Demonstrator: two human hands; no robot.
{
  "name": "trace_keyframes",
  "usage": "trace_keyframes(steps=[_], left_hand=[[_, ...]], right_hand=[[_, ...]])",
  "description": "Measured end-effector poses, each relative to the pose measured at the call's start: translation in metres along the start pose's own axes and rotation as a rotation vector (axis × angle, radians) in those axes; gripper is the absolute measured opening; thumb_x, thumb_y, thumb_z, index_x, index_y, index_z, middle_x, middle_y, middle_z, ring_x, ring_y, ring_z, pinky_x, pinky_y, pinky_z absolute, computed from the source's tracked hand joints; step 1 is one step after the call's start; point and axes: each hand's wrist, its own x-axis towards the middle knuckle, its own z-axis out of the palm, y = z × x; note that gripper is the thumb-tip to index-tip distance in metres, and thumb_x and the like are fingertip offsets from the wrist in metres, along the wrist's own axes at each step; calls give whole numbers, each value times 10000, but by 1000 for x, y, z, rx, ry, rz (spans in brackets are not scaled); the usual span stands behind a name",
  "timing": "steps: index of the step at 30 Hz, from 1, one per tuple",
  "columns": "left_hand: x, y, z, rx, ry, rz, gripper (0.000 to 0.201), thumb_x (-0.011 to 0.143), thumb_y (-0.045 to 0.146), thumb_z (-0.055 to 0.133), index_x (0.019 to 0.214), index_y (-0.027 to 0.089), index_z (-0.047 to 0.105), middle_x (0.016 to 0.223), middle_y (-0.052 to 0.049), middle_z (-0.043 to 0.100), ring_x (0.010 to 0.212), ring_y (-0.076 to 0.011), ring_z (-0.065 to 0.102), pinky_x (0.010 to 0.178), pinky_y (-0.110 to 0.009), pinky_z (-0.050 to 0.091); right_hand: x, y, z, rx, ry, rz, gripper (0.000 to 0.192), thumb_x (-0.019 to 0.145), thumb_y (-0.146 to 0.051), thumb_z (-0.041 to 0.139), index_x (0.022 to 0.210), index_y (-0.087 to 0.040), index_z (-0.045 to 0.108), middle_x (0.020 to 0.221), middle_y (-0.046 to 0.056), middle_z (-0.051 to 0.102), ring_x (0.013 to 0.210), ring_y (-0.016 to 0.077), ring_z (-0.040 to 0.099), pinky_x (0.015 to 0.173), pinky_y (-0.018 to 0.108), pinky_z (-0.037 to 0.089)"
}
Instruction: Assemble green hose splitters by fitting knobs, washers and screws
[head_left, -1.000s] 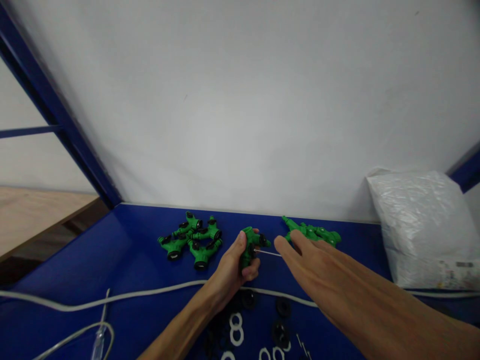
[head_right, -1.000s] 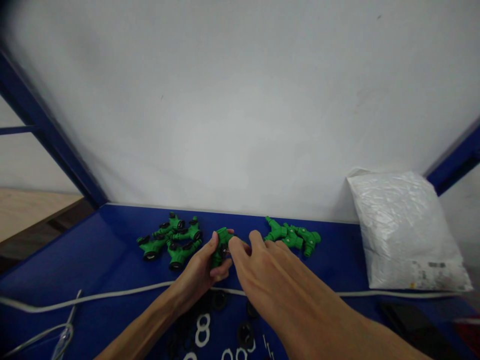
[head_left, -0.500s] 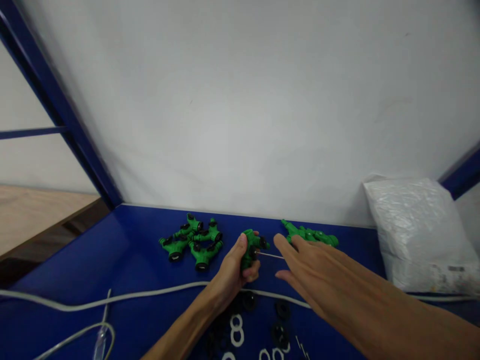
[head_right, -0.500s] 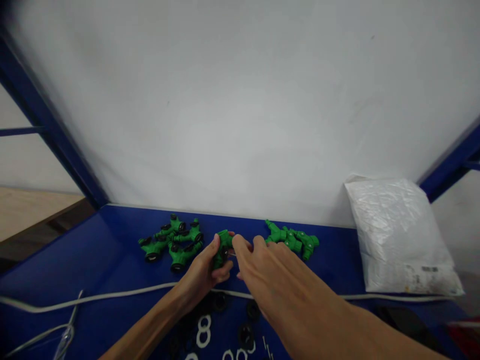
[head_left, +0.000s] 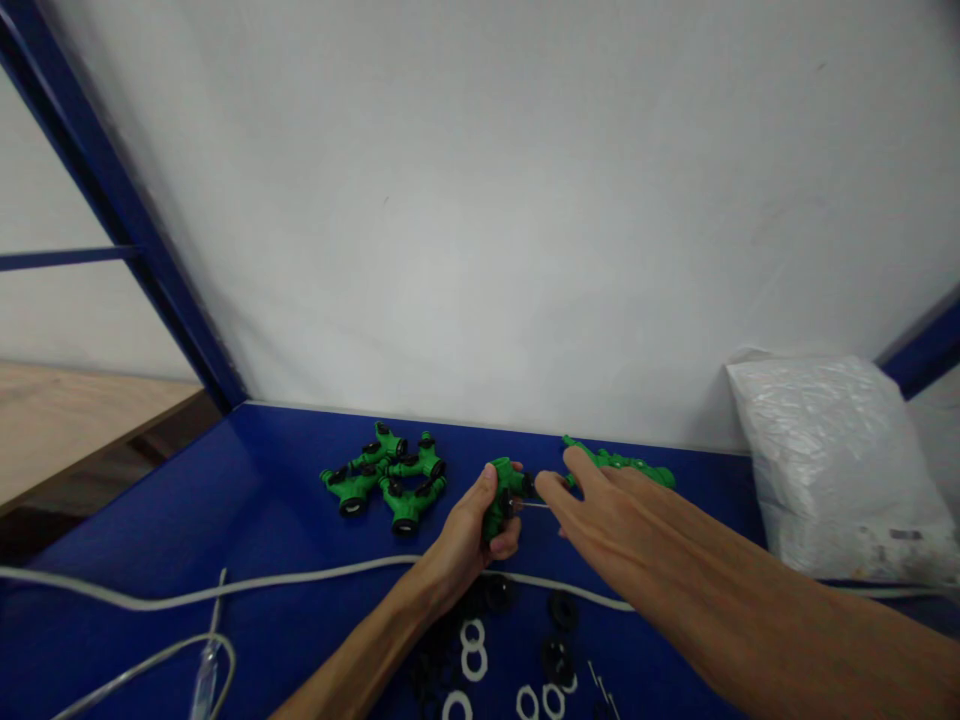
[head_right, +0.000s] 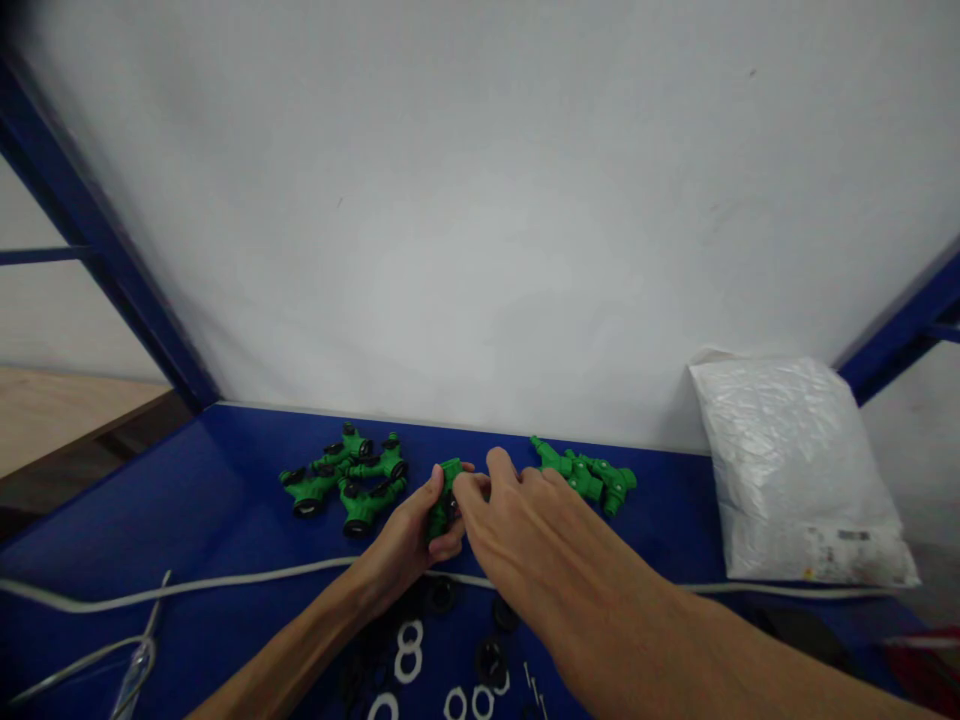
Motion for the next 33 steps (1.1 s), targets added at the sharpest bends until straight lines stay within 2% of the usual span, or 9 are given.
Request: trace_keyframes(steps=[2,4,8,10,15,19,26,29,33], left_hand=[[0,1,0,2,-15,-15,542,866,629,625,1128,159,561,668,54,478,430,-38,265,468,-215,180],[0,0,-1,6,-28,-27,524,868,638,614,1087,164,570,643,59,463,424,-44,265,462,-219,178],[1,-1,-5,9,-43,-68,564,865,676,585,1094,161,570,653,57,445,426,-46,274,453,-214,147],[0,0,-6,-4,-66,-83,553,864,665,594,1095,164,566,667,59,435,424,-41,263,452,-212,141],[1,1,-7,34,-83,-84,588,863,696,565,1132,173,585,685,41,477,426,-47,269,456,-221,156],[4,2,-10,85,-73,-84,613,831,714,594,1028,137,657,673,23,485,503,-85,356,495,-235,222],[-1,15,-10,202,-107,-63,471,902,584,593,792,131,665,684,-31,615,608,-125,447,628,-257,336],[-4,21,-10,232,-157,-92,473,931,567,546,761,137,647,625,-22,602,522,-103,357,543,-254,271],[-3,22,-9,279,-201,-156,518,920,610,523,700,149,609,485,29,457,433,-87,298,459,-264,142]], right_hand=[[-5,-2,0,-9,34,-68,673,754,1,391,1420,-72,452,1405,172,601,1237,289,579,873,398,528],[-2,-1,2,-30,8,-87,612,776,-15,432,1375,-122,505,1321,155,654,1114,284,642,790,383,537],[21,2,4,-77,-96,-7,315,748,-23,544,998,-172,666,869,96,739,621,219,644,529,334,454],[30,0,5,-92,-79,21,237,701,-25,558,846,-181,661,752,86,717,540,209,600,509,337,422],[34,-9,12,-84,136,46,350,640,16,491,874,-191,648,665,60,674,538,216,586,542,330,399],[34,-11,4,-65,192,-20,362,662,52,441,845,-178,652,655,67,686,545,221,605,566,334,428],[32,-6,-18,46,64,-60,345,702,38,477,870,-179,685,703,60,723,583,219,630,574,337,464],[30,-2,-21,76,49,-41,331,738,31,474,879,-182,685,714,60,729,606,220,628,587,340,455],[26,-1,-21,65,42,-21,317,736,23,479,877,-173,685,699,59,706,592,210,614,570,330,432]])
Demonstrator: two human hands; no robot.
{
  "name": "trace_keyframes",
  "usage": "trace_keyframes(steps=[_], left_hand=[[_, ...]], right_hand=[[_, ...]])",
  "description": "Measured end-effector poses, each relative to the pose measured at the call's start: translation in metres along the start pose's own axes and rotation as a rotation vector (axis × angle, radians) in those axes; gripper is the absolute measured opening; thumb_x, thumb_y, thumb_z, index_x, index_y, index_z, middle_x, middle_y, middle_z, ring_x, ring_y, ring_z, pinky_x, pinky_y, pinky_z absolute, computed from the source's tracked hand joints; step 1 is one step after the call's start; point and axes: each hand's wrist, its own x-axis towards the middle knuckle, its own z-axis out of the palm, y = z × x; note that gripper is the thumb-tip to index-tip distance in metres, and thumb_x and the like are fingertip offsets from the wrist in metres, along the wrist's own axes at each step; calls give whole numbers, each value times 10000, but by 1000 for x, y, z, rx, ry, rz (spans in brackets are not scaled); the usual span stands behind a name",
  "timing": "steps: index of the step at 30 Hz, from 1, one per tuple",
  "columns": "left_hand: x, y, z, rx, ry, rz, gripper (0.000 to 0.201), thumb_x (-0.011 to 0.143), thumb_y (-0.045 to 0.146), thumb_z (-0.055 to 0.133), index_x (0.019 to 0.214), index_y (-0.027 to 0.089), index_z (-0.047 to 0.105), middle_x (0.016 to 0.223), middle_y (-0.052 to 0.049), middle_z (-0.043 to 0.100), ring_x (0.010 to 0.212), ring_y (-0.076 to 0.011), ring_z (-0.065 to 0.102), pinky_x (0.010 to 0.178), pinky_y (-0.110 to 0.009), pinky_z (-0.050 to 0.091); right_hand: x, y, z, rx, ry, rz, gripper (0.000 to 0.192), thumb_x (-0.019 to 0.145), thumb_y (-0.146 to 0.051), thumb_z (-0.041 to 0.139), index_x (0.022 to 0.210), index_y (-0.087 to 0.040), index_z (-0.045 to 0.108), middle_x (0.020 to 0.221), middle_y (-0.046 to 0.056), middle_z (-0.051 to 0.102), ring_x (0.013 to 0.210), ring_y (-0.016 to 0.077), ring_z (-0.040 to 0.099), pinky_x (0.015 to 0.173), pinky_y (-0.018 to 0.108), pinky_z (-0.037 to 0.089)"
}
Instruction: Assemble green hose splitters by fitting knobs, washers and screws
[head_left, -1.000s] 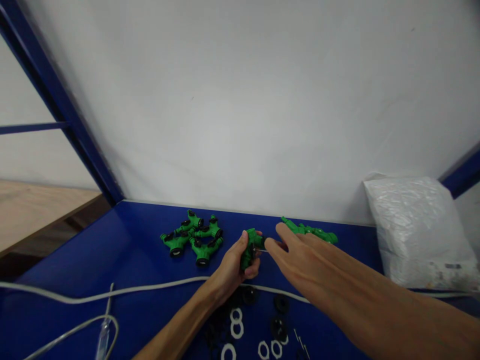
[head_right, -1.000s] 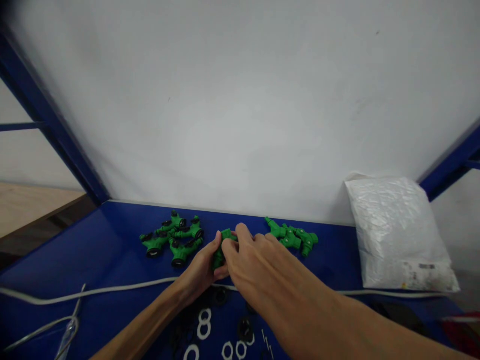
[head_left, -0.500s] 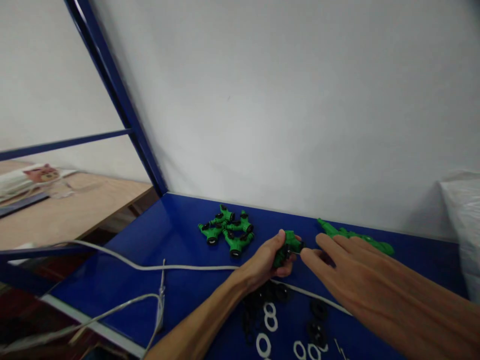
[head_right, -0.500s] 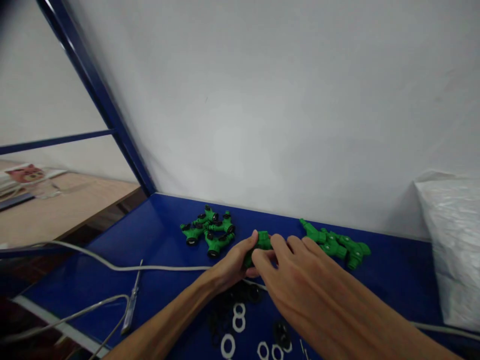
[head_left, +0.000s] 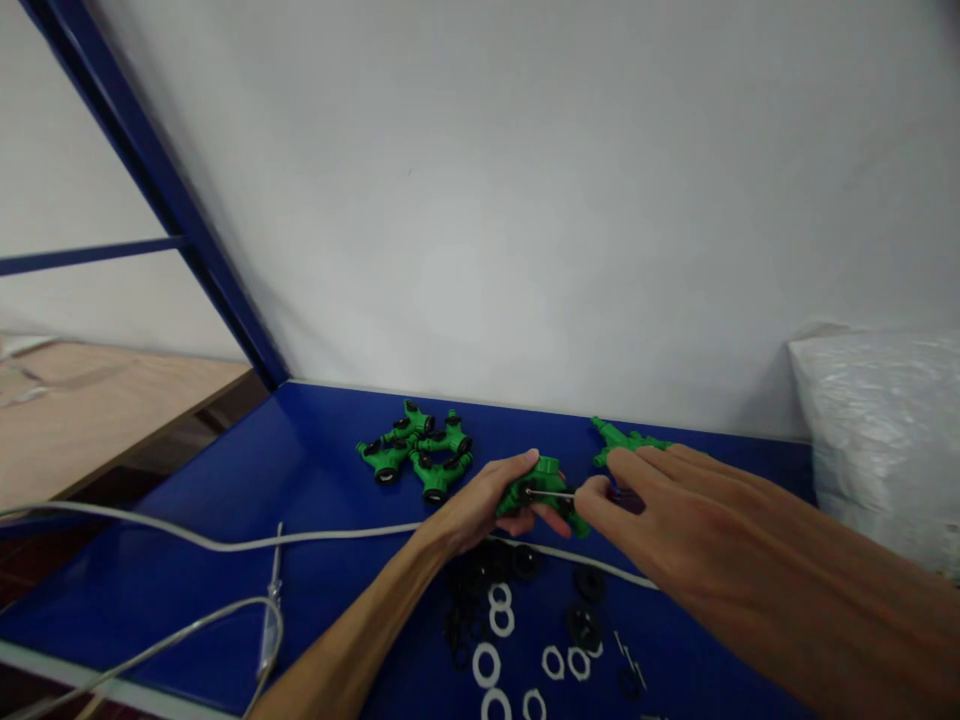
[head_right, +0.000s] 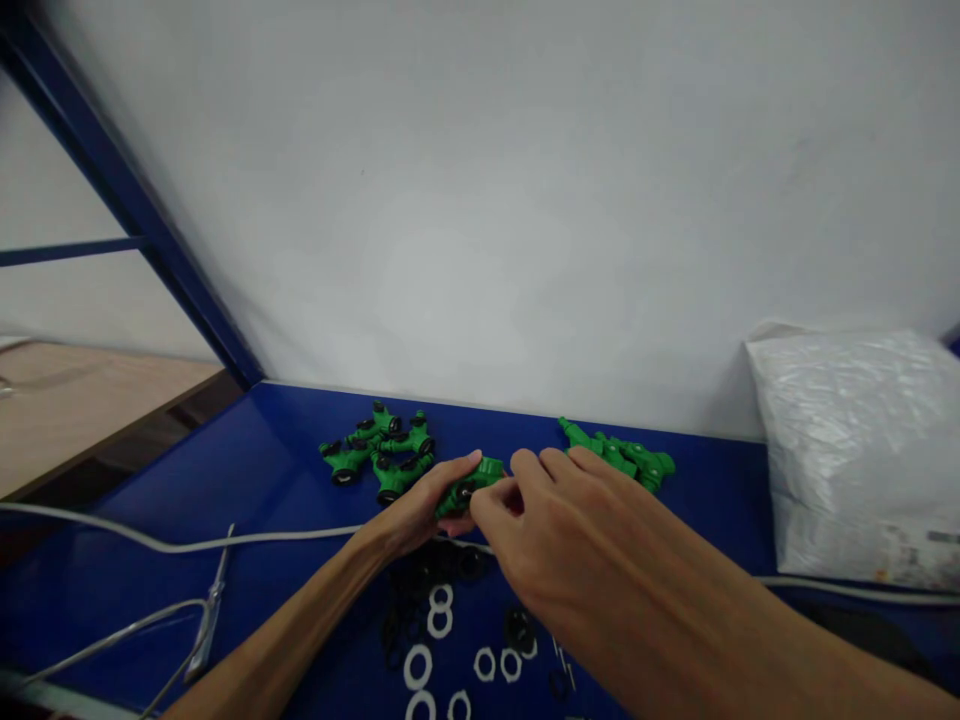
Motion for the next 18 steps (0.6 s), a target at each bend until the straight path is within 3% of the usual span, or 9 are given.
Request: trace_keyframes(steps=[4,11,13,18], left_hand=[[3,-6,2,-67,94,-18,511,866,643,572,672,172,545,524,56,387,433,-68,248,442,-240,97],[3,-16,2,-3,225,39,555,888,680,507,617,203,427,564,59,338,483,-83,251,469,-240,198],[1,-16,2,46,257,79,520,899,672,503,682,202,451,586,61,356,498,-87,266,481,-235,211],[0,-15,6,162,330,130,473,905,674,505,800,217,440,652,65,388,542,-92,337,503,-210,280]], right_hand=[[-4,-12,8,-111,2,30,306,698,0,486,894,-155,662,698,80,654,589,244,588,576,364,414],[-2,-25,11,-229,-196,-22,252,793,-19,533,975,-157,638,745,63,622,651,250,580,611,361,395],[-4,-23,12,-189,-230,-10,254,792,-14,537,973,-156,644,776,72,646,678,254,602,624,363,414],[-22,-14,29,96,-143,106,259,837,-32,504,1020,-157,639,833,69,710,656,213,670,628,322,481]])
